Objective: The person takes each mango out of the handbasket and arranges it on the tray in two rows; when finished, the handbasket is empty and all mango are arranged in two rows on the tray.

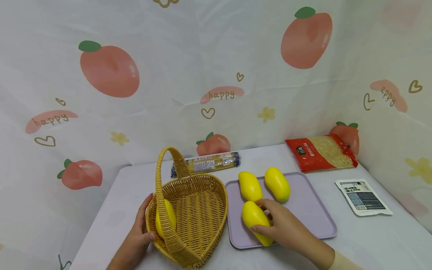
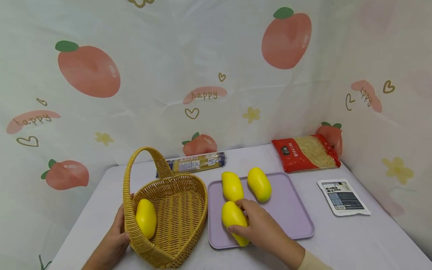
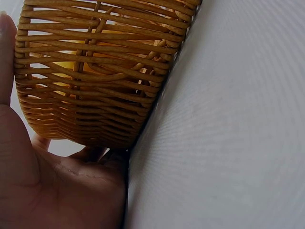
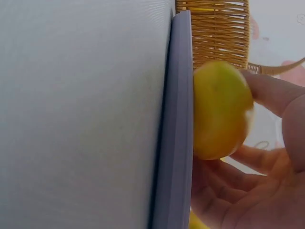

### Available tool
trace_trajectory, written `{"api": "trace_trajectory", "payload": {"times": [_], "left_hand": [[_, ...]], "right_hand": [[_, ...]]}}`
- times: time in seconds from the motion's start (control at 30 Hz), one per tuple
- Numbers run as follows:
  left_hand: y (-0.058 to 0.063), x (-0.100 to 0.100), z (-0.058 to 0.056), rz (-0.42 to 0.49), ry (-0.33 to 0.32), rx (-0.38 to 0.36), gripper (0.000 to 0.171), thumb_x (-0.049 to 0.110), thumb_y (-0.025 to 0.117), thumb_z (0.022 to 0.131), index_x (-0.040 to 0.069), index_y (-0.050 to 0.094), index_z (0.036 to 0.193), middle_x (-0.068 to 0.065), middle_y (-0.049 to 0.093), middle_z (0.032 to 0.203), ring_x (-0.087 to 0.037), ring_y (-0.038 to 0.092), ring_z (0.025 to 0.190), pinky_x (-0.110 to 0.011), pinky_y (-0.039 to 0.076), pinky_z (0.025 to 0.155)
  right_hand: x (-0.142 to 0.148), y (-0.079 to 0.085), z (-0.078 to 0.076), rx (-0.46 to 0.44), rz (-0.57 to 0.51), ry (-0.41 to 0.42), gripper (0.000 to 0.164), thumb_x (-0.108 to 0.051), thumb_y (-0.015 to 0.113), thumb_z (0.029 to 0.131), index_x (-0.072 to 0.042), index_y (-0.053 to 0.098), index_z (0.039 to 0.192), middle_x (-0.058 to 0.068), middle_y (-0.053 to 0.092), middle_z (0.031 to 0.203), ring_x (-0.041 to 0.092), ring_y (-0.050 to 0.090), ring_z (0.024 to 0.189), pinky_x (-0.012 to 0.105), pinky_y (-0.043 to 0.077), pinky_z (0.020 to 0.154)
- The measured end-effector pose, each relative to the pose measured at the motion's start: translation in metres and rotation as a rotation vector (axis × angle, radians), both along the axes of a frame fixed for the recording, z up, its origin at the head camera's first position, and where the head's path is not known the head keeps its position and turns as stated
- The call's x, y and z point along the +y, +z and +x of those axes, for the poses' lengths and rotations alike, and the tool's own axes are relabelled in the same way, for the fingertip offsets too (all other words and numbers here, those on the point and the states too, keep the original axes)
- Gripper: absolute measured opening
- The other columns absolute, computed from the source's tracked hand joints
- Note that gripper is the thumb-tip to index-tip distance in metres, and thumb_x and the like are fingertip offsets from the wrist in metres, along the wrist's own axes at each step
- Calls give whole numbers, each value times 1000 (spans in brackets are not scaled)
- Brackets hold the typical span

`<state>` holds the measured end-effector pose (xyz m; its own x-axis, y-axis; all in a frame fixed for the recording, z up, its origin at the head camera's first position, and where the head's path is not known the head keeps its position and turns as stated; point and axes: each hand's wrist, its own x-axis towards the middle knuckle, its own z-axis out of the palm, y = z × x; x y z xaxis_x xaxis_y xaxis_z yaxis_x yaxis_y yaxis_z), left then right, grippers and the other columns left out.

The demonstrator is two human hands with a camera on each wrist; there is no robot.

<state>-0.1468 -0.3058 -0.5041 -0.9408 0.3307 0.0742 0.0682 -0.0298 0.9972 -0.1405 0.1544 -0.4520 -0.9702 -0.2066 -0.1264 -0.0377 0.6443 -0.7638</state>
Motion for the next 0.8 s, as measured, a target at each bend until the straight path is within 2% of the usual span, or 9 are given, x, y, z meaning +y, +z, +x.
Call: {"api": "trace_trajectory", "payload": {"times": [0.5,0.8], "left_hand": [[0,0,0,-2,-3,1,107,37,80,102,36,2,176,-7,-6,179,-3,19,156,-17,27,115],[0,0,0,-2,-9,7,108,38,79,103,33,0,176,-6,-6,179,-5,19,156,-18,29,115]], "right_hand": [[0,-4,0,4,11,-25,69,-37,96,86,-9,67,141,-1,69,130,17,63,98,46,59,91],[0,-3,1,8,-6,-29,64,-31,94,88,-8,66,141,0,68,129,17,64,100,46,60,89]]}}
